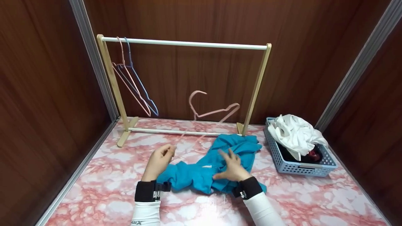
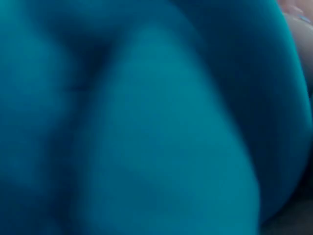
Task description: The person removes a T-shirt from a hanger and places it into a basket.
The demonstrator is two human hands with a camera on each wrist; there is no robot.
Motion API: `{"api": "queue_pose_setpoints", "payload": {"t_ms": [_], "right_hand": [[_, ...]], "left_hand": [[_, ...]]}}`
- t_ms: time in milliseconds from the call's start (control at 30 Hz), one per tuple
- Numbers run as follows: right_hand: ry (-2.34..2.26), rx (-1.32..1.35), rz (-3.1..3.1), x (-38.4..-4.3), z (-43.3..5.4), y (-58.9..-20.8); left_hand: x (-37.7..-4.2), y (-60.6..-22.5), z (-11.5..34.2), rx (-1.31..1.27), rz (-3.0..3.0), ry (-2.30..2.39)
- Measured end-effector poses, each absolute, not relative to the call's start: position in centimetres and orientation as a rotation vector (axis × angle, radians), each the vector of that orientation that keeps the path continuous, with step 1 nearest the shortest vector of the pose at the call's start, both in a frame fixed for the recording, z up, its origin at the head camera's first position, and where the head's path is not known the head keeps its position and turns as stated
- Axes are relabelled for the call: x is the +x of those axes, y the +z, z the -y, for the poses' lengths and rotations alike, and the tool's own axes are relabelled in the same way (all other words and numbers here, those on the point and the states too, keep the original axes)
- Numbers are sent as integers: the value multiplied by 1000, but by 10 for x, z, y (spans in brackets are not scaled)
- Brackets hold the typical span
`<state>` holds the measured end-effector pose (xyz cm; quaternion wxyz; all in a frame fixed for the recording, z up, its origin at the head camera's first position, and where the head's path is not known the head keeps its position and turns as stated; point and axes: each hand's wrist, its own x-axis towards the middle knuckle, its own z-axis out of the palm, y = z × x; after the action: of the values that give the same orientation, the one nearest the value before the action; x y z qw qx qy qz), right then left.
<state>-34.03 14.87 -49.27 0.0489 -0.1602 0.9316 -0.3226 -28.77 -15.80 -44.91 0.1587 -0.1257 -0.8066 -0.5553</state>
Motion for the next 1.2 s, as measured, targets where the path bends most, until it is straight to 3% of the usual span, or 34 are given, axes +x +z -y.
{"api": "queue_pose_setpoints", "payload": {"t_ms": [200,467,733,867,1000,1200], "right_hand": [[-757,-705,-2828,-341,-145,-508],[-968,-956,-2748,-353,-153,-489],[-1807,-807,-2754,-363,-170,-414],[-2076,-636,-2671,-374,-185,-400],[-1760,-550,-2924,-385,-199,-423],[-894,-712,-3120,-394,-206,-471]], "left_hand": [[-288,-441,160,-176,2160,-1609],[-290,-423,157,-74,1861,-1972],[-303,-393,155,15,1740,-2042],[-310,-375,150,3,1686,-2107],[-318,-358,148,-17,1636,-2174],[-334,-337,151,-14,1643,-2151]]}}
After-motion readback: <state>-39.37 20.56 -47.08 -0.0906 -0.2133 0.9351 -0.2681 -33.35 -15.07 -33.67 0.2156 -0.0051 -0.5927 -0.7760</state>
